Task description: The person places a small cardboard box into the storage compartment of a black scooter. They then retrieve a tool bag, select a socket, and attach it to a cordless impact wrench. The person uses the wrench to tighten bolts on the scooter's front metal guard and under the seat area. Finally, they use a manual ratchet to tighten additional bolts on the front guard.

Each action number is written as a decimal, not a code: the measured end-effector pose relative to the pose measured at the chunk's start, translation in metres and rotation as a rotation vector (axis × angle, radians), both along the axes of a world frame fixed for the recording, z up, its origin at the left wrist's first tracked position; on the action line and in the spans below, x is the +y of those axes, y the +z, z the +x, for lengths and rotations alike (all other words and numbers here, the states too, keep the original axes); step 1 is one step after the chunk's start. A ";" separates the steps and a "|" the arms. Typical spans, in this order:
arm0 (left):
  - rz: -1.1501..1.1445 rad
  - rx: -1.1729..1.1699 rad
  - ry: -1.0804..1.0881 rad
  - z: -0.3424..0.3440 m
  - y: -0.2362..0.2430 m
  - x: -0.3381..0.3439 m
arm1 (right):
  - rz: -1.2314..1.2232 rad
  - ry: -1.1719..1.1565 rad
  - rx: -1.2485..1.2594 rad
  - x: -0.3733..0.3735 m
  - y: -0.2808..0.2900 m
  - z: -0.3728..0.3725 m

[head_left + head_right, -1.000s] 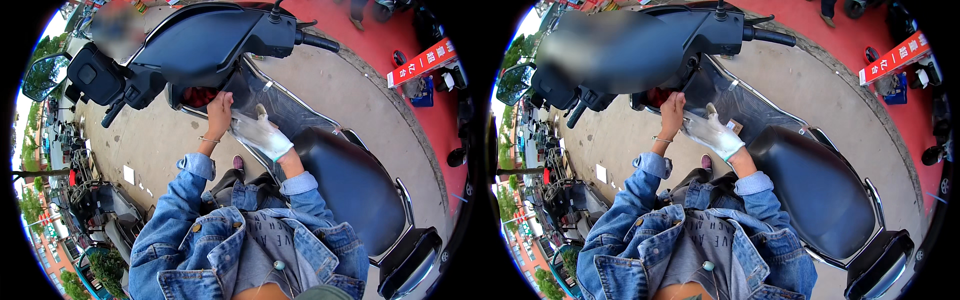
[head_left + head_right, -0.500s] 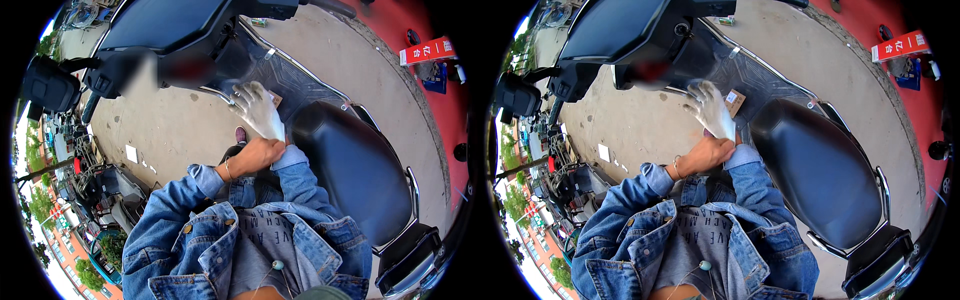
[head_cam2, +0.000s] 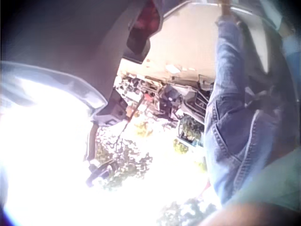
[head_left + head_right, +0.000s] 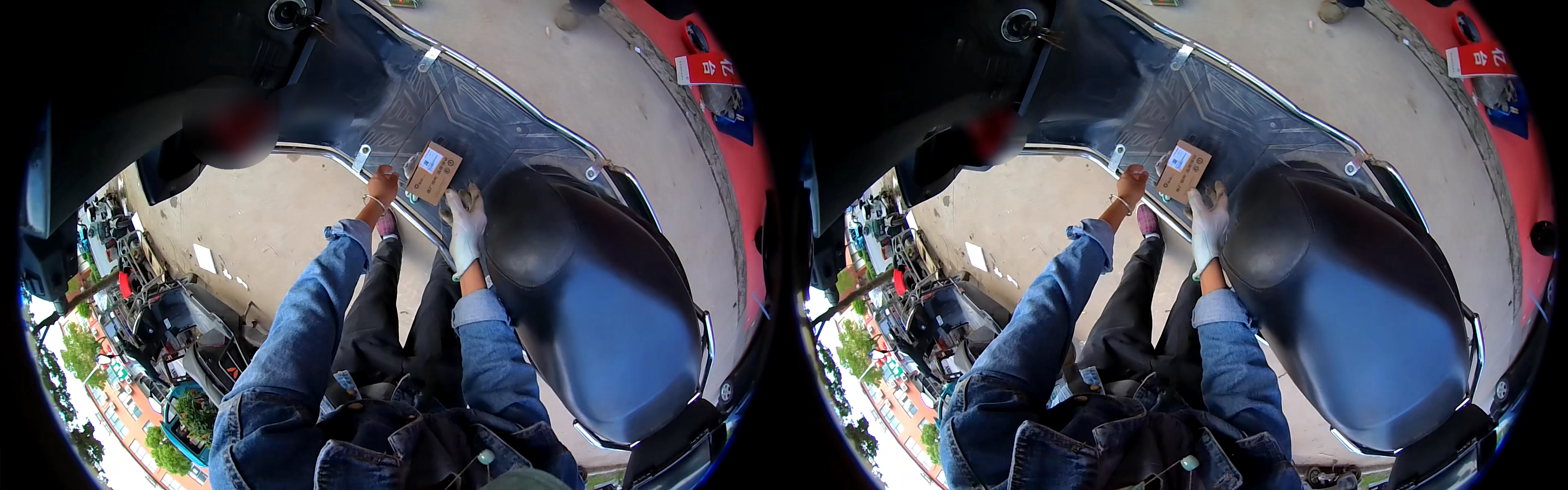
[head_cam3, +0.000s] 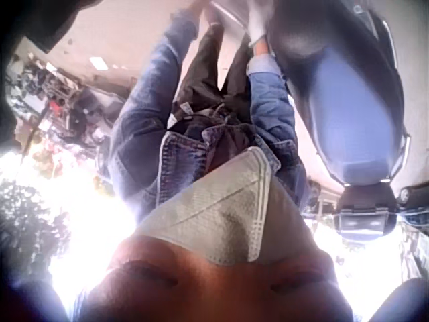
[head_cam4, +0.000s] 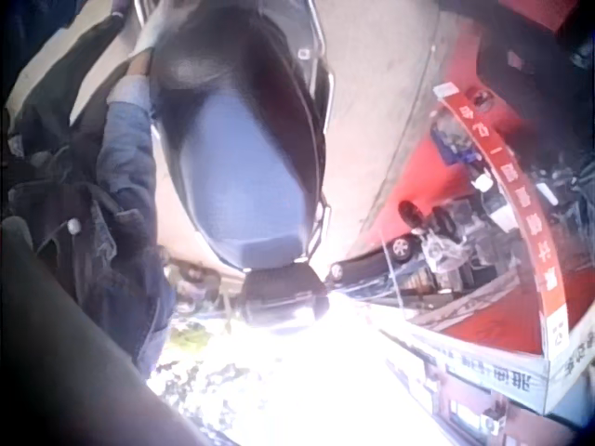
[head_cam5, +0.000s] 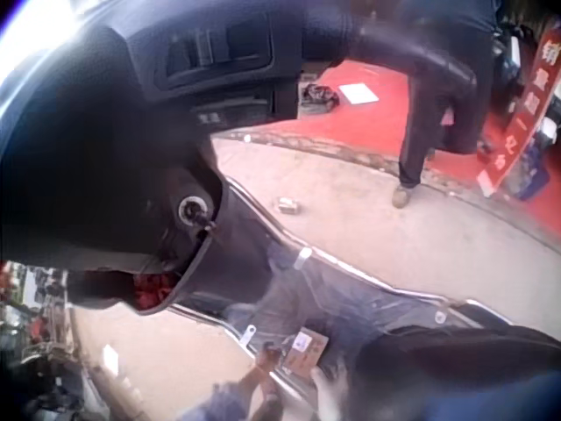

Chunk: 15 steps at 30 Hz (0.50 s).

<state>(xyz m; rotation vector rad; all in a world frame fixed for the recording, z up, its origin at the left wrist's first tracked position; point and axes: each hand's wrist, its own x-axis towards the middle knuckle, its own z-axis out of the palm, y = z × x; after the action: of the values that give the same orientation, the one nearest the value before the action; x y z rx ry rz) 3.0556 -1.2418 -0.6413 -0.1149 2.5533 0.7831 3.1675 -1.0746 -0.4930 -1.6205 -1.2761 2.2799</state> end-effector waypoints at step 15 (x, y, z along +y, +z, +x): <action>1.121 -0.706 0.609 -0.039 0.255 -0.023 | 0.345 0.335 0.240 -0.028 0.094 0.000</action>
<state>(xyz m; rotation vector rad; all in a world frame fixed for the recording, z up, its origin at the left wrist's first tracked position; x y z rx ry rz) 3.0169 -1.2648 -0.3864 -0.6604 1.1570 1.8575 3.1675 -1.1030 -0.3989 -1.0529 -1.8574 2.1693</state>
